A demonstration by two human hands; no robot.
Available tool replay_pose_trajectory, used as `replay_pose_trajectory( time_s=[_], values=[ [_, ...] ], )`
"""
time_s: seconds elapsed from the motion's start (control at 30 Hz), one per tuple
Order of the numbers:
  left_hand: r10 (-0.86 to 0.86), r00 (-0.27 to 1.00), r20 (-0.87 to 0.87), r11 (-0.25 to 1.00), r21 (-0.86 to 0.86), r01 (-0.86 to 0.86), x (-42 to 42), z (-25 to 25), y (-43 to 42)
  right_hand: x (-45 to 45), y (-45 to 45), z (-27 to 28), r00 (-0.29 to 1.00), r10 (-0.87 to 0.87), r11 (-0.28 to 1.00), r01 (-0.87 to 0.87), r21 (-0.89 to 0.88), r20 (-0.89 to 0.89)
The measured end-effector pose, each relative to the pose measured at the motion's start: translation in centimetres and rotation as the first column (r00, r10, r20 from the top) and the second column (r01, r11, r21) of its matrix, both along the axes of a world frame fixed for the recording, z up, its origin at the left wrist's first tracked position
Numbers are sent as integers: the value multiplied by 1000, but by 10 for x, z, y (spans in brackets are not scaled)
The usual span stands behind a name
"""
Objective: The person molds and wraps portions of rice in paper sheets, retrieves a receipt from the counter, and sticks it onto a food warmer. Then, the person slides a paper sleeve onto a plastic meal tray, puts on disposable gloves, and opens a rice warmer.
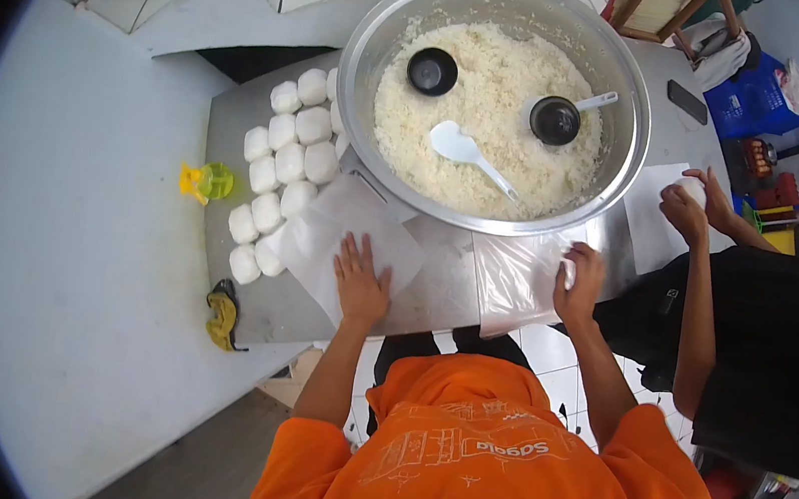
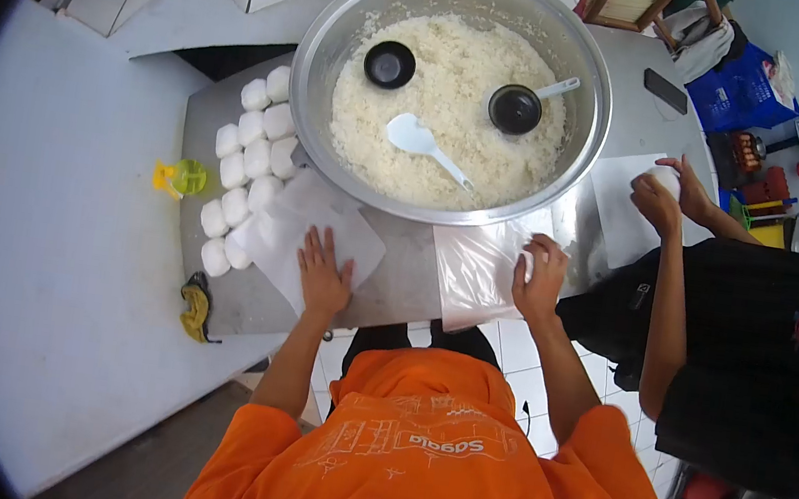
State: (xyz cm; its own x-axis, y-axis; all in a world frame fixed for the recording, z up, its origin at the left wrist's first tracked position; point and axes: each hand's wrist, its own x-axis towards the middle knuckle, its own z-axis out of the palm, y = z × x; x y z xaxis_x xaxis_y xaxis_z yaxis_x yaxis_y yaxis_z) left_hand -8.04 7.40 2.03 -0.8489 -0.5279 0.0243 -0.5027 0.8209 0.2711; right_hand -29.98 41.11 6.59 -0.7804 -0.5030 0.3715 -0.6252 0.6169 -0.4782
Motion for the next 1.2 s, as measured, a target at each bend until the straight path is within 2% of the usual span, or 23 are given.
replay_pose_trajectory(
  time_s=[0.03, 0.1, 0.13, 0.17, 0.23, 0.27, 0.3, 0.33, 0.37, 0.43, 0.47, 0.5, 0.57, 0.6, 0.63, 0.7, 0.8, 0.9, 1.0, 1.03, 1.13, 1.2],
  values=[
    [-68, 997, 22, 998, 15, 67, 2, -4, 2, 0, -14, 32, 989, -130, 986, 121, -117, -67],
    [-239, 968, 77, 968, 99, 231, 5, 9, 12, -11, -56, 117, 975, -74, 944, 0, -330, -211],
    [-330, 938, 106, 938, 148, 314, 7, 18, 14, -19, -82, 151, 981, -36, 942, -30, -334, -190],
    [-344, 937, 67, 932, 144, 332, 6, 23, 14, -34, -111, 174, 985, 2, 940, -61, -337, -172],
    [-366, 930, -19, 921, 134, 366, 1, 32, 8, -67, -171, 188, 992, 125, 962, -128, -242, -30],
    [-361, 917, -172, 908, 159, 387, -3, 45, 1, -89, -190, 175, 985, 161, 984, -165, 64, 55],
    [-345, 883, -319, 892, 182, 414, -6, 65, -7, -107, -206, 156, 975, 164, 910, -209, 358, 152],
    [-320, 830, -456, 871, 202, 447, -8, 89, -17, -113, -223, 151, 961, 123, 756, -251, 604, 246],
    [-338, 757, -559, 871, 118, 476, -22, 116, -33, -121, -237, 147, 944, 55, 537, -302, 788, 325],
    [-369, 585, -723, 866, -39, 499, -66, 182, -71, -133, -246, 130, 906, 76, 482, -398, 780, 416],
    [-448, 597, -665, 854, -121, 506, -96, 218, -87, -134, -247, 120, 882, 85, 453, -448, 771, 463],
    [-520, 604, -604, 834, -204, 513, -134, 246, -102, -135, -249, 109, 881, 63, 476, -440, 761, 470],
    [-663, 580, -474, 737, -277, 616, -208, 274, -118, -136, -251, 93, 874, 26, 520, -427, 740, 486],
    [-718, 627, -303, 696, -341, 632, -245, 262, -129, -130, -253, 106, 869, -1, 526, -421, 739, 495],
    [-739, 662, -124, 648, -397, 650, -280, 239, -138, -131, -248, 113, 901, 56, 534, -392, 749, 431],
    [-599, 775, 202, 681, -382, 625, -332, 203, -140, -137, -234, 124, 937, 178, 542, -349, 764, 301],
    [-488, 750, 446, 755, -215, 619, -372, 168, -138, -154, -212, 193, 933, 152, 522, -356, 775, 325],
    [-581, 747, 323, 698, -276, 661, -370, 168, -120, -189, -191, 201, 930, 114, 546, -354, 759, 351],
    [-665, 696, 271, 678, -169, 715, -372, 171, -104, -197, -206, 220, 914, 83, 468, -388, 794, 398],
    [-690, 680, 249, 666, -148, 731, -373, 174, -103, -200, -211, 214, 929, 102, 461, -361, 810, 356],
    [-673, 637, 376, 683, -12, 730, -384, 161, -103, -207, -227, 186, 962, 135, 454, -273, 848, 237],
    [-689, 633, 353, 651, -83, 755, -385, 151, -107, -207, -240, 171, 976, 118, 469, -216, 856, 182]
  ],
)
